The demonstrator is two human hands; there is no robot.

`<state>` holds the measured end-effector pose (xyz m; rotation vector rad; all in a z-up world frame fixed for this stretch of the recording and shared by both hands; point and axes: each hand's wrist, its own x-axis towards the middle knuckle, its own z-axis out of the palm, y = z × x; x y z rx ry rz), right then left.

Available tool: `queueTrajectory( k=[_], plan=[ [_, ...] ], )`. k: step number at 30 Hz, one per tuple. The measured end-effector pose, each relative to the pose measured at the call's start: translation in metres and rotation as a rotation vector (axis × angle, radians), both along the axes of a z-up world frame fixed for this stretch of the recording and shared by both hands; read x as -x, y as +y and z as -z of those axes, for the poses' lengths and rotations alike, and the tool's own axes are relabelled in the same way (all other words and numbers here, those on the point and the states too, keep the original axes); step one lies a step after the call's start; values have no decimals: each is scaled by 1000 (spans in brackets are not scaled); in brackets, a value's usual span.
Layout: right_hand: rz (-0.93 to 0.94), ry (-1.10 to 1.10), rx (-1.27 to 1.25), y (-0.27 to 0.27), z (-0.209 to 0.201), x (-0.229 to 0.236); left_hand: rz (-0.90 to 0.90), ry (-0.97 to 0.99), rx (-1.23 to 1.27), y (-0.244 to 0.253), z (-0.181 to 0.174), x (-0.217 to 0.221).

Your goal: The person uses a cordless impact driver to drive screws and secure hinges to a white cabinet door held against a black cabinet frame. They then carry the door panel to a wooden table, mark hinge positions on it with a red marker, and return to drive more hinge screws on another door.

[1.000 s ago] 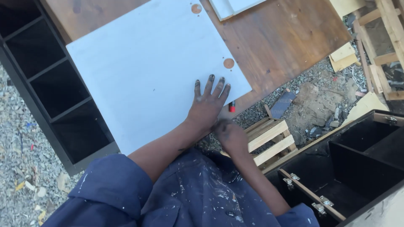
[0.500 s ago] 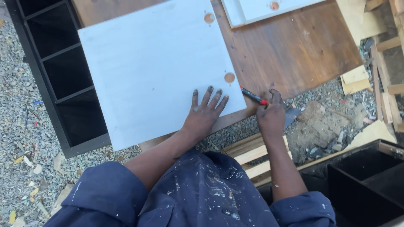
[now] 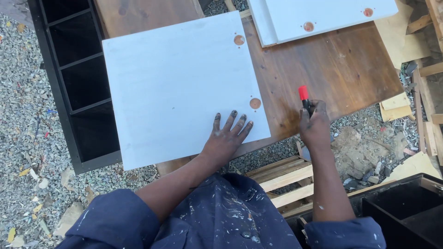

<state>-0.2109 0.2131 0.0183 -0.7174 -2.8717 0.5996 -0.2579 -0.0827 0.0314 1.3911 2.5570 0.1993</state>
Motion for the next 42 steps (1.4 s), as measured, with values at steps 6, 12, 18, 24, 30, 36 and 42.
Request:
queueTrajectory(
  k=[6, 12, 18, 24, 30, 36, 42],
  plan=[
    [4, 27, 753, -99, -75, 0, -395, -846, -466, 17, 3, 35],
    [-132, -90, 997, -141, -18, -8, -790, -970, -743, 26, -9, 37],
    [-247, -277, 263, -151, -32, 0, -1014, -978, -794, 48, 41, 37],
    [52, -218, 1226, -141, -45, 12, -825, -1092, -1199, 69, 64, 48],
    [54, -262, 686, -143, -75, 0, -933, -953, -1226, 63, 65, 50],
    [86, -244, 597, -129, -89, -26, -958, -734, -1182, 23, 55, 98],
    [284, 517, 849, -116, -75, -10, -582, -564, -662, 26, 56, 54]
  ],
)
